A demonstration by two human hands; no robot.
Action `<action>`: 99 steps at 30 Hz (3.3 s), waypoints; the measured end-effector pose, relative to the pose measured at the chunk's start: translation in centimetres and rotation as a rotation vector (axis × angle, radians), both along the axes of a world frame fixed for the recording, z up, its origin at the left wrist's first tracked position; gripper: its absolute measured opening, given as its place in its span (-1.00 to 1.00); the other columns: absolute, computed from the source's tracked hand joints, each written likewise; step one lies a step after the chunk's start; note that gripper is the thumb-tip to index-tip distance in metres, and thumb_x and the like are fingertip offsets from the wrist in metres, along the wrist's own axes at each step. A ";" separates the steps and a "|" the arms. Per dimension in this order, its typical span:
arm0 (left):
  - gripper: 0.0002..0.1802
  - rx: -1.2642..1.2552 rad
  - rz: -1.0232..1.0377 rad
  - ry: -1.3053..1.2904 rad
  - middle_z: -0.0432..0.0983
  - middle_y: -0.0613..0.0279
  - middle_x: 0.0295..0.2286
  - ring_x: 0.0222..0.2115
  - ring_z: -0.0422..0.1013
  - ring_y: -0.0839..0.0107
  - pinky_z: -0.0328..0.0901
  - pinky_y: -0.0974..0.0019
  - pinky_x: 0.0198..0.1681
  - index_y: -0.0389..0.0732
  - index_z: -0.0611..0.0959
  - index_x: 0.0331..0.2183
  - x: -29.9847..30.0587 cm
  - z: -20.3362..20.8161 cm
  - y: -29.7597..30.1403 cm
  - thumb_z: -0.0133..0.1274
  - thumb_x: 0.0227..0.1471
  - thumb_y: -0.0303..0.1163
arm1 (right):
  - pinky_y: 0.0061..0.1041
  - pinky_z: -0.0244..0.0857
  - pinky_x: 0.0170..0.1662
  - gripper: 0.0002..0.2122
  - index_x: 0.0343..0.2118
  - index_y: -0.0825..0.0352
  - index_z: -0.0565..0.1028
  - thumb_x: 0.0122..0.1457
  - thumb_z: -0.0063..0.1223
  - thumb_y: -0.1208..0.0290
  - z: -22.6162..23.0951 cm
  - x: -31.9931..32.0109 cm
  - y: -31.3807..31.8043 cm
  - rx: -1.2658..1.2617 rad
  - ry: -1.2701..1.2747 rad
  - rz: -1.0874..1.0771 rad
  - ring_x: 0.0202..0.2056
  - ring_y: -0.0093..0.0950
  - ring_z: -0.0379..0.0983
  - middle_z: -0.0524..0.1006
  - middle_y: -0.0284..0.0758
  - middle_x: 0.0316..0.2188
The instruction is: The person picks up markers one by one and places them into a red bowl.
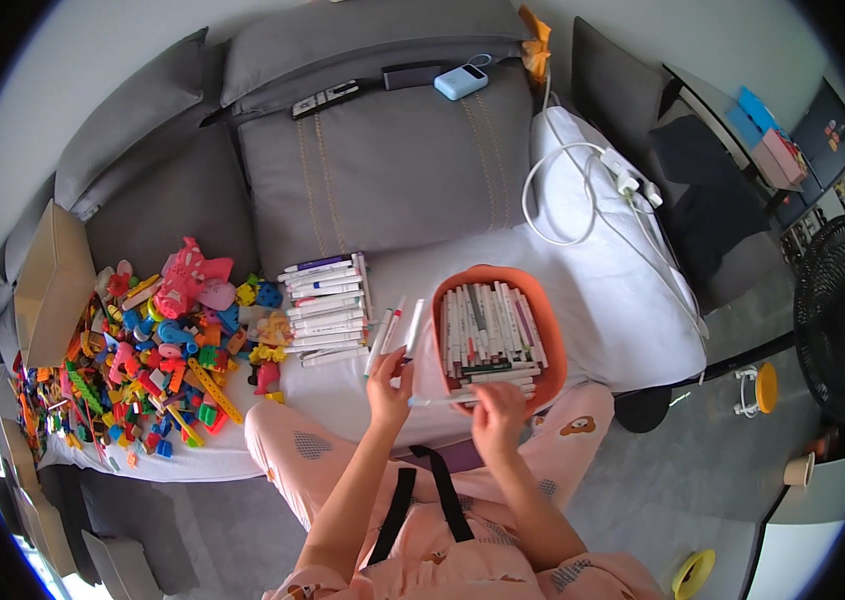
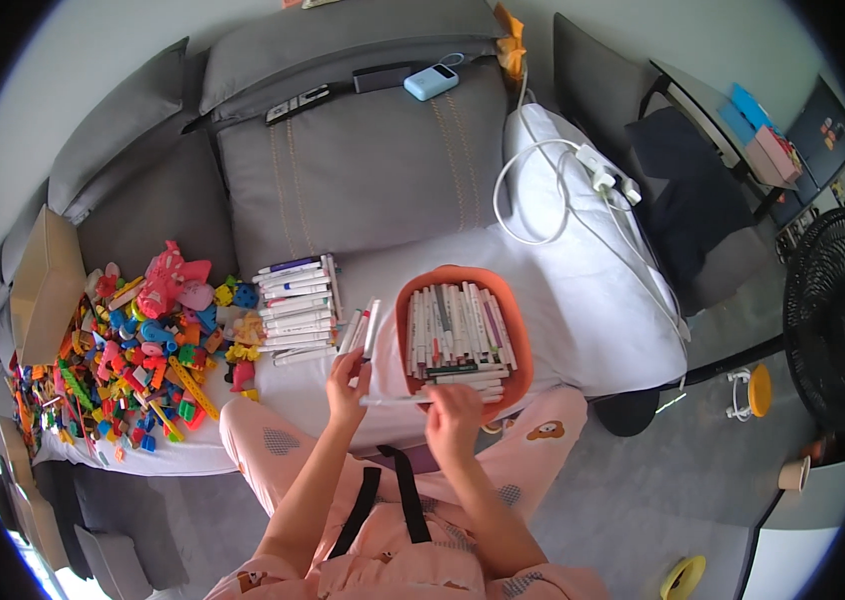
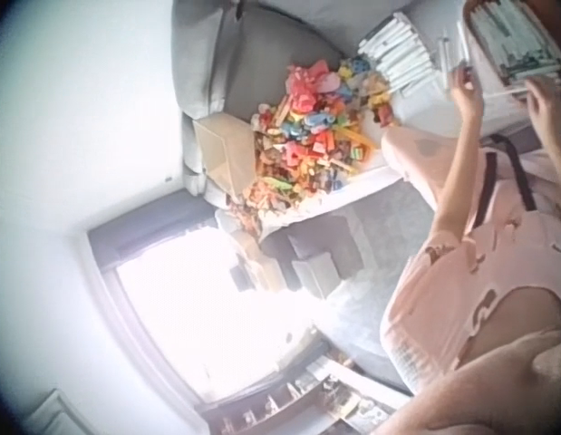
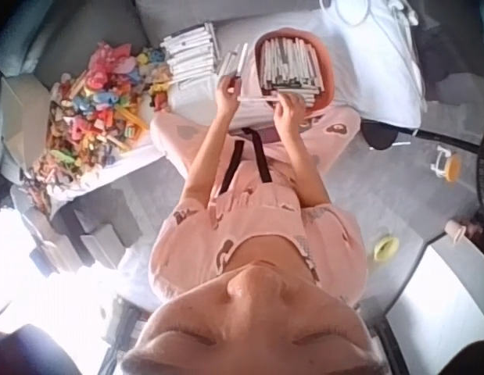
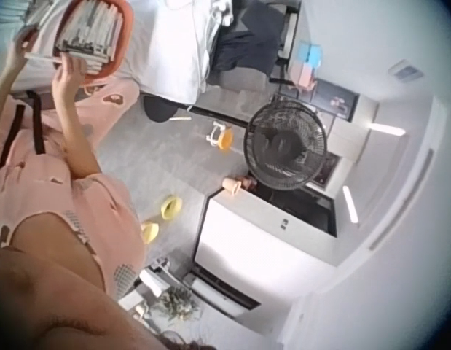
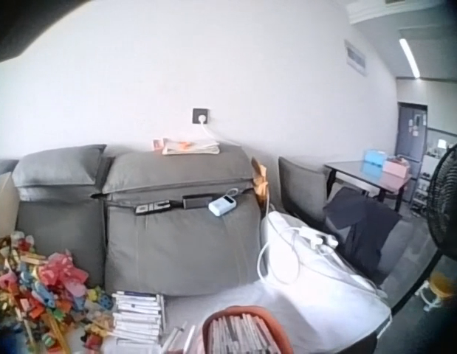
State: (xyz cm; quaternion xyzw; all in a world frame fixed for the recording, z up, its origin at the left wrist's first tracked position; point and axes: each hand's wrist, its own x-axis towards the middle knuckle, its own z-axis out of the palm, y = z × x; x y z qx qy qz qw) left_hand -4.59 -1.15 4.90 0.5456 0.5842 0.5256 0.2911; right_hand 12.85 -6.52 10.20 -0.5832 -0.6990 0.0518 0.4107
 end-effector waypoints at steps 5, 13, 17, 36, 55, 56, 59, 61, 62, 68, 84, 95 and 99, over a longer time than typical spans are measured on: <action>-0.72 0.160 -0.271 0.214 0.49 0.09 -0.39 -0.36 0.40 0.12 0.32 0.20 -0.29 -0.22 0.62 -0.28 5.6 1.8 0.8 0.09 -0.15 -0.56 | -0.26 0.20 -0.09 -0.70 -0.35 0.30 0.50 -0.23 0.01 0.73 -3.2 6.1 -0.1 -0.050 -0.178 -0.229 -0.19 -0.20 0.33 0.47 -0.27 -0.33; -0.76 0.136 -0.093 0.308 0.47 0.14 -0.34 -0.28 0.36 0.10 0.27 0.15 -0.22 -0.18 0.63 -0.32 3.1 -1.8 0.5 0.11 -0.17 -0.50 | -0.29 0.31 -0.18 -0.65 -0.25 0.29 0.48 -0.17 -0.06 0.72 -2.5 0.7 0.3 0.004 0.096 0.021 -0.24 -0.18 0.42 0.48 -0.22 -0.29; -0.71 -0.015 0.063 0.564 0.45 0.13 -0.25 -0.22 0.33 0.07 0.28 0.14 -0.19 -0.16 0.60 -0.24 -2.2 -5.7 1.3 0.03 -0.11 -0.52 | -0.31 0.34 -0.19 -0.66 -0.21 0.30 0.46 -0.12 -0.05 0.70 -4.7 -5.7 2.2 -0.127 0.133 0.269 -0.23 -0.20 0.42 0.47 -0.18 -0.25; -0.71 -0.435 0.102 0.251 0.45 0.12 -0.46 -0.50 0.41 0.16 0.34 0.19 -0.39 -0.21 0.55 -0.23 -6.8 -7.8 -3.6 0.09 -0.10 -0.44 | -0.23 0.36 -0.35 -0.84 -0.33 0.34 0.41 -0.01 0.05 0.49 -13.1 -11.9 9.1 -0.458 -0.231 0.061 -0.40 -0.16 0.44 0.41 -0.14 -0.38; -0.66 0.212 -0.232 0.448 0.41 0.14 -0.17 -0.20 0.32 0.12 0.19 0.10 -0.09 -0.10 0.64 -0.27 7.9 0.5 0.9 0.14 -0.23 -0.48 | -0.23 0.24 -0.15 -0.73 -0.30 0.35 0.48 -0.15 0.04 0.69 -3.9 6.0 0.0 -0.050 -0.097 -0.154 -0.22 -0.18 0.36 0.44 -0.22 -0.31; -0.66 0.211 -0.230 0.448 0.41 0.14 -0.17 -0.20 0.32 0.12 0.19 0.10 -0.09 -0.10 0.64 -0.27 7.8 0.1 0.8 0.14 -0.23 -0.48 | -0.23 0.24 -0.16 -0.75 -0.32 0.36 0.48 -0.15 0.04 0.68 -4.1 5.1 -0.1 -0.055 -0.021 -0.121 -0.24 -0.18 0.37 0.45 -0.21 -0.33; -0.54 0.024 0.024 0.403 0.29 -0.02 -0.10 -0.20 0.32 0.08 0.25 0.09 -0.12 -0.13 0.56 -0.18 6.9 -0.8 0.8 -0.02 -0.25 -0.62 | -0.27 0.22 -0.19 -0.89 -0.42 0.30 0.49 -0.08 0.07 0.49 -3.5 1.1 0.0 -0.145 -0.079 0.046 -0.36 -0.27 0.42 0.49 -0.27 -0.51; -0.53 -0.027 0.004 0.292 0.30 -0.01 -0.12 -0.22 0.33 0.08 0.30 0.15 -0.20 -0.14 0.55 -0.18 6.0 -1.4 1.1 -0.04 -0.26 -0.63 | -0.28 0.21 -0.16 -0.88 -0.42 0.29 0.50 -0.06 0.09 0.43 -4.0 -0.7 -0.1 -0.160 -0.182 0.108 -0.36 -0.29 0.41 0.49 -0.29 -0.50; -0.52 -0.075 -0.028 0.177 0.31 0.00 -0.15 -0.23 0.34 0.07 0.35 0.21 -0.28 -0.15 0.54 -0.18 5.4 -1.6 1.3 -0.06 -0.27 -0.64 | -0.29 0.19 -0.14 -0.88 -0.44 0.27 0.50 -0.08 0.11 0.40 -4.6 -1.4 0.0 -0.173 -0.235 0.099 -0.36 -0.32 0.41 0.49 -0.31 -0.50; -0.57 -0.150 -0.095 0.015 0.32 0.05 -0.18 -0.41 0.41 0.22 0.37 0.33 -0.40 -0.17 0.53 -0.19 1.5 -1.5 -0.5 -0.04 -0.22 -0.63 | -0.29 0.20 -0.15 -0.85 -0.44 0.27 0.50 -0.13 0.13 0.43 -4.4 -5.0 0.4 -0.088 -0.218 0.135 -0.33 -0.35 0.40 0.49 -0.36 -0.45; -0.34 -0.060 0.238 0.862 0.13 0.12 0.10 0.10 0.03 -0.06 -0.10 -0.19 0.13 0.18 0.47 -0.02 -15.7 -5.9 7.8 0.19 -0.26 -0.02 | 0.07 0.01 0.06 -0.50 0.04 0.15 0.33 -0.03 0.10 0.25 -7.3 -21.9 18.5 -0.095 -0.428 0.271 0.12 -0.17 0.13 0.33 -0.26 0.03; -0.52 0.018 0.311 0.674 0.31 0.21 -0.12 -0.01 0.16 0.03 -0.04 -0.17 0.09 0.09 0.56 -0.20 -13.1 -8.1 4.3 0.12 -0.28 -0.04 | -0.18 0.27 -0.26 -0.53 -0.05 0.19 0.37 -0.04 0.10 0.12 -10.2 -19.8 16.3 -0.313 -0.387 0.164 -0.21 -0.28 0.39 0.44 -0.33 -0.23; -0.65 0.122 0.160 0.581 0.39 0.25 -0.16 -0.02 0.20 0.03 0.02 -0.16 0.06 0.05 0.59 -0.28 -13.5 -8.5 3.6 0.02 -0.26 -0.28 | -0.23 0.34 -0.36 -0.54 -0.06 0.24 0.35 -0.02 0.09 0.17 -10.4 -18.6 12.7 -0.407 -0.337 0.071 -0.30 -0.21 0.43 0.44 -0.27 -0.25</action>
